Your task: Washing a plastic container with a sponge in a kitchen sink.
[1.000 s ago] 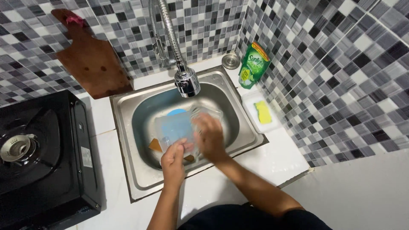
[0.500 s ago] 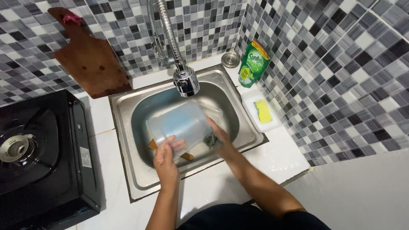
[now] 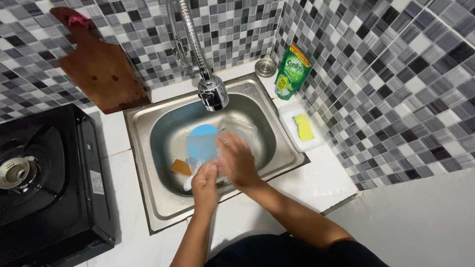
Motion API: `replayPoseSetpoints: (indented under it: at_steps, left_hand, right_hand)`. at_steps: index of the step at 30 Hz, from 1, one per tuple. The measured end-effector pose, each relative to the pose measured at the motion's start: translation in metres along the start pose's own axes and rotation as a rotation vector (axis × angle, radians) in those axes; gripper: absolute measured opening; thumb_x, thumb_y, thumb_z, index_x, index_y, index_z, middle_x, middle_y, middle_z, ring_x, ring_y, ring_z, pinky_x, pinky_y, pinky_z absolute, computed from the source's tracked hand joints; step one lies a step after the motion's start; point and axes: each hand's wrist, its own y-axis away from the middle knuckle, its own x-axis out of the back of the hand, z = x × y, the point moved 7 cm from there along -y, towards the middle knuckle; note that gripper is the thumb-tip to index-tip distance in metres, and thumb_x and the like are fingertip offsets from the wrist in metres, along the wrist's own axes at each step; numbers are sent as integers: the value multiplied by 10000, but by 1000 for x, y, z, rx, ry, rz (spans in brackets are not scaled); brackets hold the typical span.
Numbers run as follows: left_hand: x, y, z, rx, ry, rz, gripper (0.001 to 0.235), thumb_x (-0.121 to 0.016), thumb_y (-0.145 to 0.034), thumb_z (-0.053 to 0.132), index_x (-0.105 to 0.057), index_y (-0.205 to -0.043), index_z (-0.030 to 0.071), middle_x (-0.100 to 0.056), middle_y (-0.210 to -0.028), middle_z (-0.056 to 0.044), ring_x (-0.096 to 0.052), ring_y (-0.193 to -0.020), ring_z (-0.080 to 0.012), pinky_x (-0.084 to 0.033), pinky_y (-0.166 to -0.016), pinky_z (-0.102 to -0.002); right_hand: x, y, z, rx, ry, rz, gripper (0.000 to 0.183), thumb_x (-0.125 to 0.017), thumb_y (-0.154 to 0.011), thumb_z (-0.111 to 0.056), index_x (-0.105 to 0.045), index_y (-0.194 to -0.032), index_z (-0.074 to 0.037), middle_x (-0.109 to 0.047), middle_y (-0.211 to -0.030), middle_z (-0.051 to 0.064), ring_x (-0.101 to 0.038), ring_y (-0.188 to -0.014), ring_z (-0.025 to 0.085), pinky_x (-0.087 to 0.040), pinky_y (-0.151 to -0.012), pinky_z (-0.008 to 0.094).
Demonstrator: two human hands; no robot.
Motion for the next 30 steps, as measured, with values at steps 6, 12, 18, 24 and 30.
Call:
replayPoseSetpoints:
  at_steps: [6, 12, 18, 24, 30]
  left_hand:
    - [9, -3, 11, -42, -188, -165, 285, -579, -1021, 214, -727, -1159, 13, -770, -1025, -43, -672, -948, -117, -525, -871, -293]
    - [8, 1, 24, -35, -220, -443, 300, -582, -1004, 258, -739, -1142, 42, -787, -957, -43, -718, -922, -134, -549, -871, -296]
    - [3, 0, 76, -465, -589, -422, 202, -750, -862, 202, -776, -1005, 63, -791, -953, -108, -720, -913, -276, -485, -959, -404]
    - [5, 1, 79, -242, -453, -310, 201, -770, -843, 165, -763, -1021, 74, -759, -966, -105, -707, -929, -267, -548, -818, -376]
    - [6, 4, 79, -87, -438, -534, 176, -773, -847, 168, -796, -995, 77, -741, -853, -105, -642, -901, -262, -578, -713, -348]
  right_hand:
    - [10, -27, -26, 172, -222, -190, 511, -562, -1000, -214, -546, -1488, -66, -462, -1574, 193, -430, -1437, 406, -303, -1186, 545]
    - [18, -59, -21, 408, -406, -347, 157, -578, -1043, -222, -661, -1064, -91, -642, -1358, 128, -520, -1418, 352, -365, -1192, 478]
    - [34, -65, -38, 527, -341, -292, 286, -714, -898, -245, -646, -662, -98, -600, -752, 52, -579, -846, 271, -440, -943, 442]
    - [48, -67, -57, 619, -294, -184, 295, -725, -836, -222, -585, -611, -90, -559, -691, 58, -564, -773, 276, -462, -863, 422]
    - [9, -80, 11, 349, -511, -477, 364, -673, -977, -205, -516, -680, -64, -514, -714, 79, -516, -735, 284, -441, -794, 413]
